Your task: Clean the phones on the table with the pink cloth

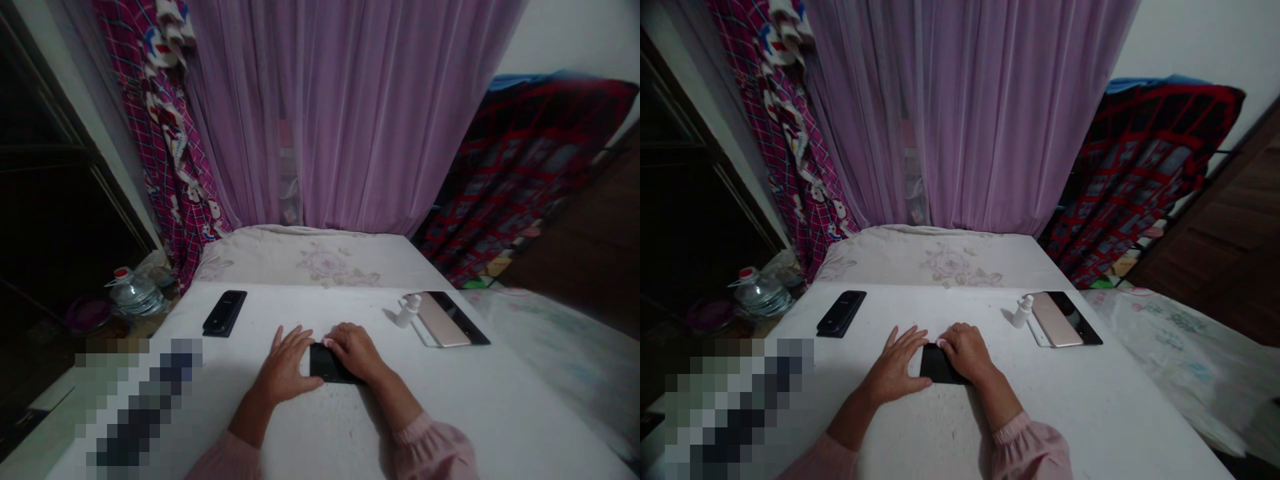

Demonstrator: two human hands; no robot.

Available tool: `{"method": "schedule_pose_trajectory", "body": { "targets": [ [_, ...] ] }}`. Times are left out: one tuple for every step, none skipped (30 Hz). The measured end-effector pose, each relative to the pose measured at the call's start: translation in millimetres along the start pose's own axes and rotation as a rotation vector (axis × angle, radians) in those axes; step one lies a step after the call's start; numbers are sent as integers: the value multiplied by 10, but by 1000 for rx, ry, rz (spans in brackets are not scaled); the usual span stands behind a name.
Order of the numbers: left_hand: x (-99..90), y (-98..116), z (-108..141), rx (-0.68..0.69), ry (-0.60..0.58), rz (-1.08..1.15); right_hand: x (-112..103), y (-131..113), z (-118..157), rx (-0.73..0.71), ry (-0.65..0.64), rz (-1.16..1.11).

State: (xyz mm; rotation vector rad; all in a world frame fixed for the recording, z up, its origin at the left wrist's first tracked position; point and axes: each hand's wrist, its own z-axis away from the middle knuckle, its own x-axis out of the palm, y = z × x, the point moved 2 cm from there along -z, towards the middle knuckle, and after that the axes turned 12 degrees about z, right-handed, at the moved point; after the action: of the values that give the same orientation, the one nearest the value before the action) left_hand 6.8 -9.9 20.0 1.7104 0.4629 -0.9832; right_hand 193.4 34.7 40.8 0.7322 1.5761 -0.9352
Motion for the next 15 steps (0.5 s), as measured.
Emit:
{"method": "schedule_pose_trajectory", "body": {
  "targets": [
    [1,1,-2,-2,0,-4,9,-43,-24,-8,0,1],
    [3,0,-3,-3,1,-7,20,-82,-44,-20,4,-1],
    [5,-2,-3,-2,2,-9,30,-114,-60,-33,13,-6],
    [7,-4,-3,0,3,-10,39,-136,-72,-44,25,-13],
    [8,-6,-2,3,4,-9,47,-149,-79,-53,37,-21],
    [8,-7,0,5,7,-9,54,-151,-81,-61,46,-28],
    [6,-7,1,6,9,-8,60,-141,-77,-67,52,-32],
    [2,-4,2,5,10,-9,63,-118,-67,-69,54,-32],
    [-3,0,3,3,10,-11,64,-83,-51,-69,51,-31],
    [-9,6,4,0,8,-13,64,-35,-29,-65,47,-31],
    [-15,12,4,-3,5,-14,61,24,1,-56,44,-31],
    [-20,17,4,-6,1,-14,57,93,38,-43,43,-31],
    [-24,21,4,-8,-1,-12,51,169,82,-29,45,-33],
    [-27,22,3,-8,-1,-9,43,249,131,-14,53,-32],
    [-27,19,3,-6,0,-6,34,330,185,-6,62,-31]
  ]
}}
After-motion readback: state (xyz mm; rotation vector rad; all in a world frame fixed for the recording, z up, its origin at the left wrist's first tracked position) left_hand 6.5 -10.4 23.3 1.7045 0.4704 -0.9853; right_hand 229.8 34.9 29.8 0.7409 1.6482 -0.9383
